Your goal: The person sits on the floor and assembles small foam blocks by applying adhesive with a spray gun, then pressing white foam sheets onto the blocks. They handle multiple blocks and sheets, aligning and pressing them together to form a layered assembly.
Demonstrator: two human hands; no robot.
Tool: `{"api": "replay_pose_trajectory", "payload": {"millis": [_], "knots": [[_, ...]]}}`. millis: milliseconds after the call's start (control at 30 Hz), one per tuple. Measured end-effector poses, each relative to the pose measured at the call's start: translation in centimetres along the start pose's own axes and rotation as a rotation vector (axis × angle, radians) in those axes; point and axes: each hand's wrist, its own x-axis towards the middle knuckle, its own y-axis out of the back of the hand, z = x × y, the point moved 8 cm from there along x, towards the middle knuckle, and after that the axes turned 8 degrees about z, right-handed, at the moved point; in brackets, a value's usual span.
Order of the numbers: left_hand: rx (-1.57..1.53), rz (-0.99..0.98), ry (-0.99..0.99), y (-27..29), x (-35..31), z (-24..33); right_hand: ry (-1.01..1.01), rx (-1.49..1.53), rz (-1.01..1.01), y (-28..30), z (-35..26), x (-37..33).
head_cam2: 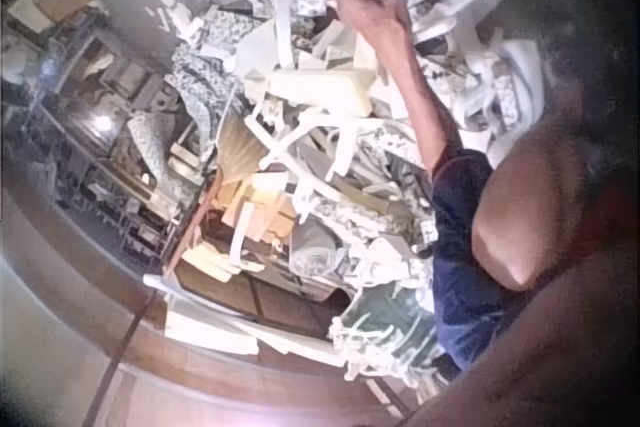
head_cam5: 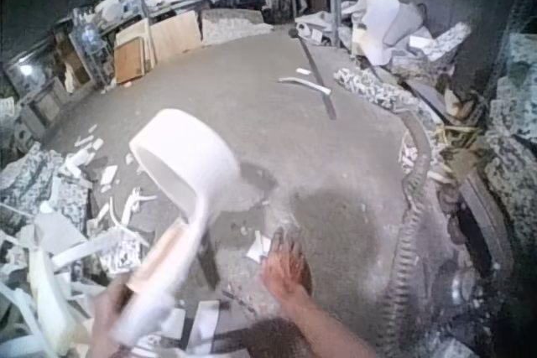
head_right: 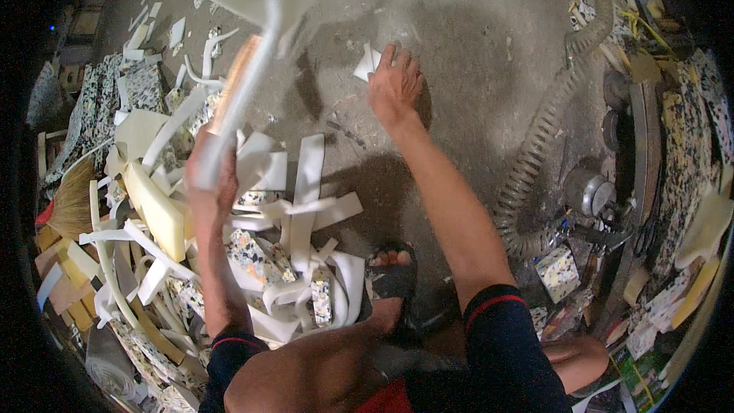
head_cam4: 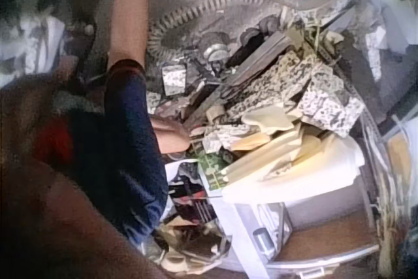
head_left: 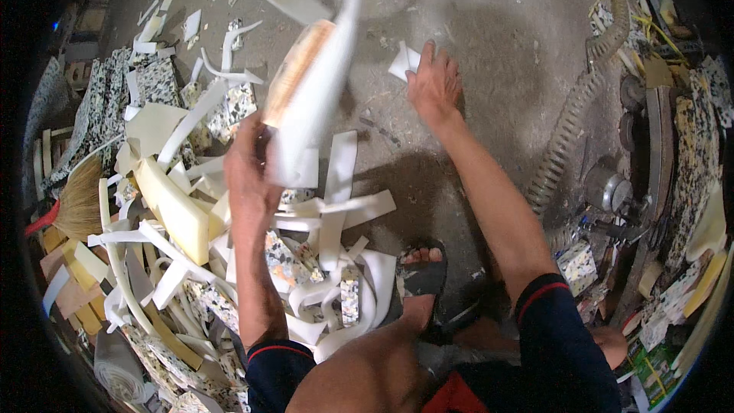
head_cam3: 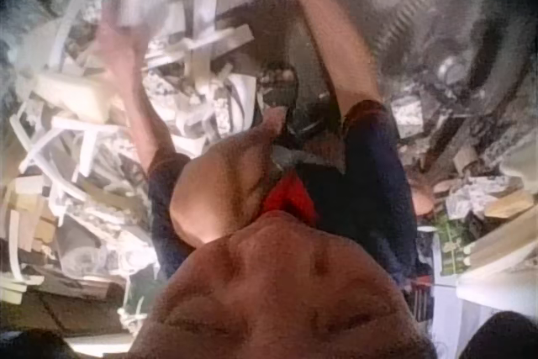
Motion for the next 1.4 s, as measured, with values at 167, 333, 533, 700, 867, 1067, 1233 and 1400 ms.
{"api": "replay_pose_trajectory", "payload": {"millis": [167,333,533,700,867,1067,1233,1400], "knots": [[0.012,0.087,0.002,-3.7,0.9,0.9,-0.023,0.049,-0.377,-5.4,2.6,1.0],[0.2,0.058,-0.139,-5.0,0.8,2.0,0.007,0.07,-0.353,-5.6,3.9,0.0],[0.267,0.008,-0.175,-5.8,1.3,3.1,0.052,0.093,-0.355,-5.8,3.5,-1.5],[0.303,0.071,-0.117,-5.2,1.9,1.1,0.096,0.221,-0.659,-1.7,7.1,0.9],[0.047,0.041,0.265,-6.1,3.0,-4.5,-0.43,0.964,-0.329,12.9,25.0,10.1],[-0.214,0.116,0.078,-7.9,2.2,-3.9,-0.5,0.247,0.07,19.3,27.4,-4.6],[-0.122,-0.073,-0.151,-13.4,-0.3,-2.8,-0.293,0.022,-0.518,13.8,16.4,-28.0],[-0.057,-0.245,-0.167,-18.3,-1.1,-4.6,-0.214,0.086,-0.478,13.3,14.6,-33.7]]}}
